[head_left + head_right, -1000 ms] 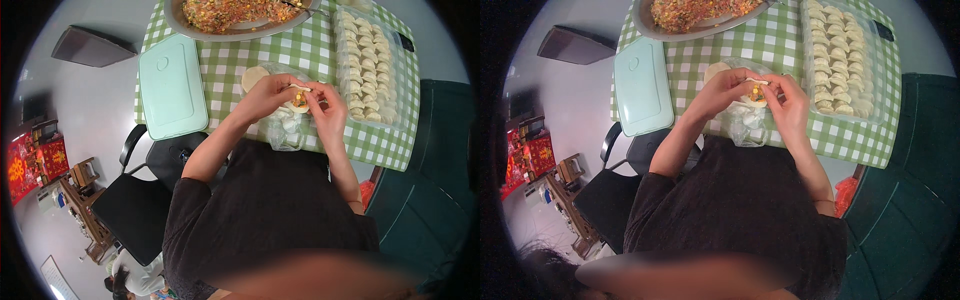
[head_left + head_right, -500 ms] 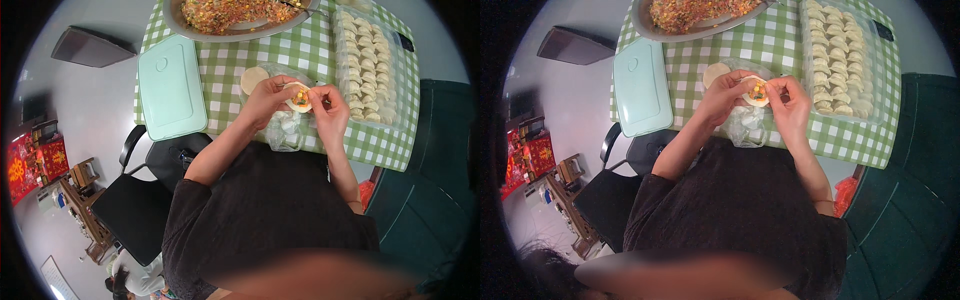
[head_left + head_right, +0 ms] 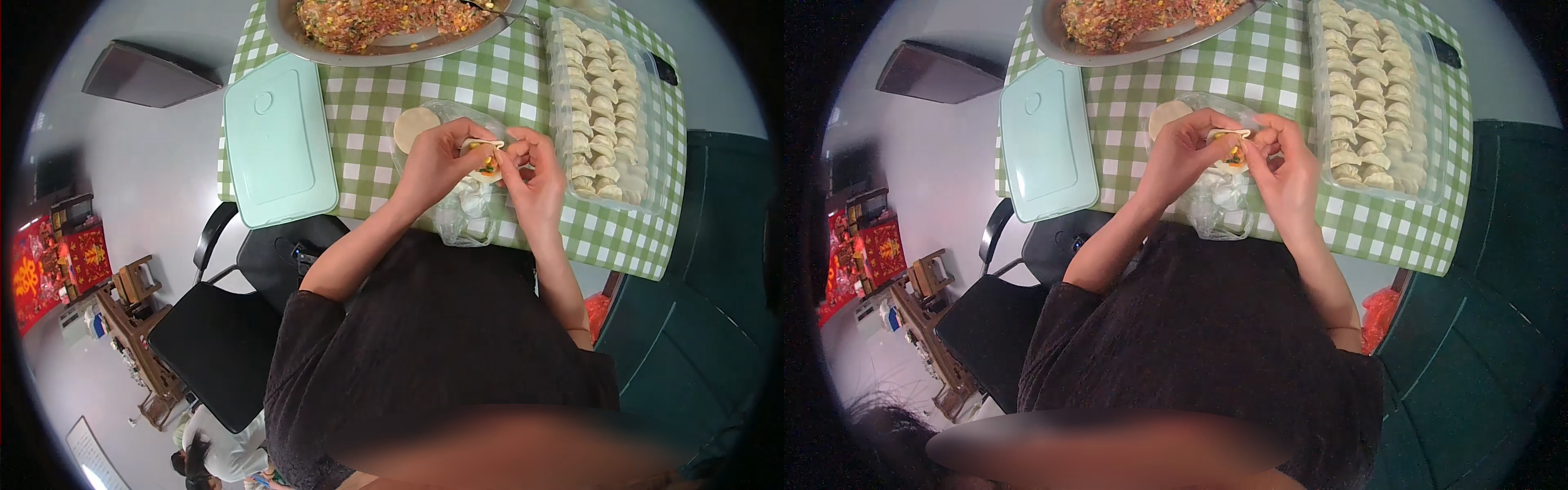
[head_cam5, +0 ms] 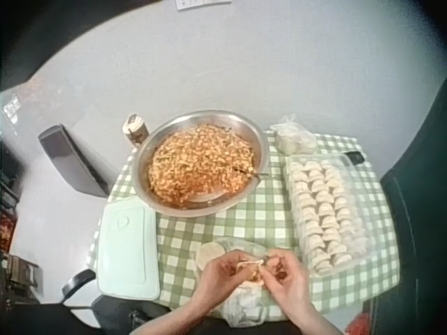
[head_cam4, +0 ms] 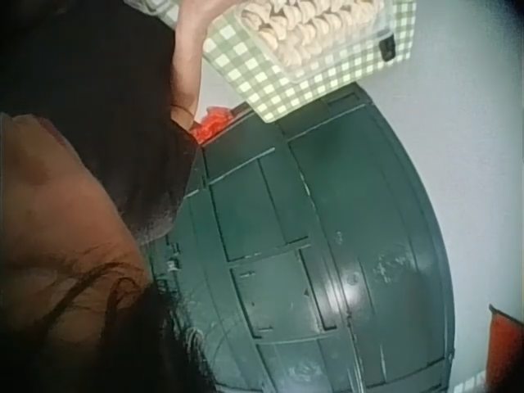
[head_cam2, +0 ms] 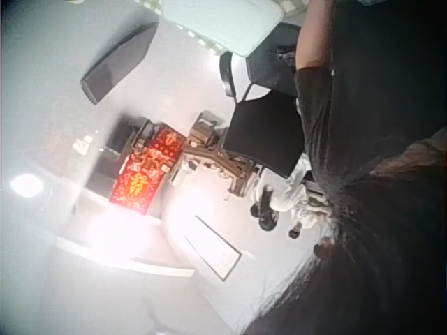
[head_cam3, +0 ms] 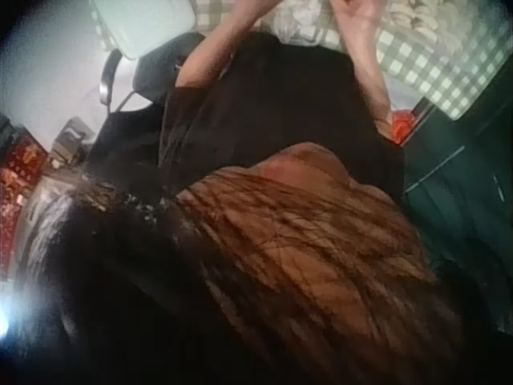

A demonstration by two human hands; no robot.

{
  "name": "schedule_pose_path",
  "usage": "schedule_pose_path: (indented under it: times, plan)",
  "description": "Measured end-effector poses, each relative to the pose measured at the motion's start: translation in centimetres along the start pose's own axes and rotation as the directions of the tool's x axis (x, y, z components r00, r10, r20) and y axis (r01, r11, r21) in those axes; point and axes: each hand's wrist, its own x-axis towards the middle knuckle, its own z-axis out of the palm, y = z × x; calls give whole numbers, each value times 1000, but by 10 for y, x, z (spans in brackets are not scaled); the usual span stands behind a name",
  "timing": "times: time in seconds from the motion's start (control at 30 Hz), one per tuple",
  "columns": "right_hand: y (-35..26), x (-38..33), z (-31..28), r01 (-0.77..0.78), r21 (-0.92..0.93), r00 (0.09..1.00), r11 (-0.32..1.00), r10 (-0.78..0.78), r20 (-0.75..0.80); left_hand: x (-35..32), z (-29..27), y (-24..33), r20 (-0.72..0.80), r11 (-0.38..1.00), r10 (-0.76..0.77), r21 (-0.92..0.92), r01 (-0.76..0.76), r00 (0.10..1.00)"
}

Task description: Filling and folding dumpling wrappers by hand to prepare dumplings.

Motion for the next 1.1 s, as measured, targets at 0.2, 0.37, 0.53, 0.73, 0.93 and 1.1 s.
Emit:
schedule_pose_path:
  times: [0.2, 0.37, 0.53, 0.73, 0.93, 1.1]
  plan:
    - [-1, -1, -1, -62, 54, 997, 997, 59, 52, -2, 0, 2, 9, 999, -5, -51, 5, 1000]
    - [12, -4, -4, 10, 38, 1000, 999, -11, 13, -3, -8, 10, 89, 979, -167, -106, 176, 982]
    - [14, -4, -5, 19, 64, 999, 998, -17, -27, -6, -4, 11, 104, 950, -175, -245, 195, 979]
    - [9, -5, -7, 76, -4, 996, 997, -76, -36, -6, 4, 10, 41, 963, -139, -228, 145, 989]
    - [0, -4, -9, 193, -145, 981, 971, -193, 9, -5, 14, -4, -15, 990, 40, -136, -42, 999]
    - [4, -5, -7, 213, -178, 977, 961, -212, 22, -8, 18, 0, -103, 985, 165, 77, -157, 981]
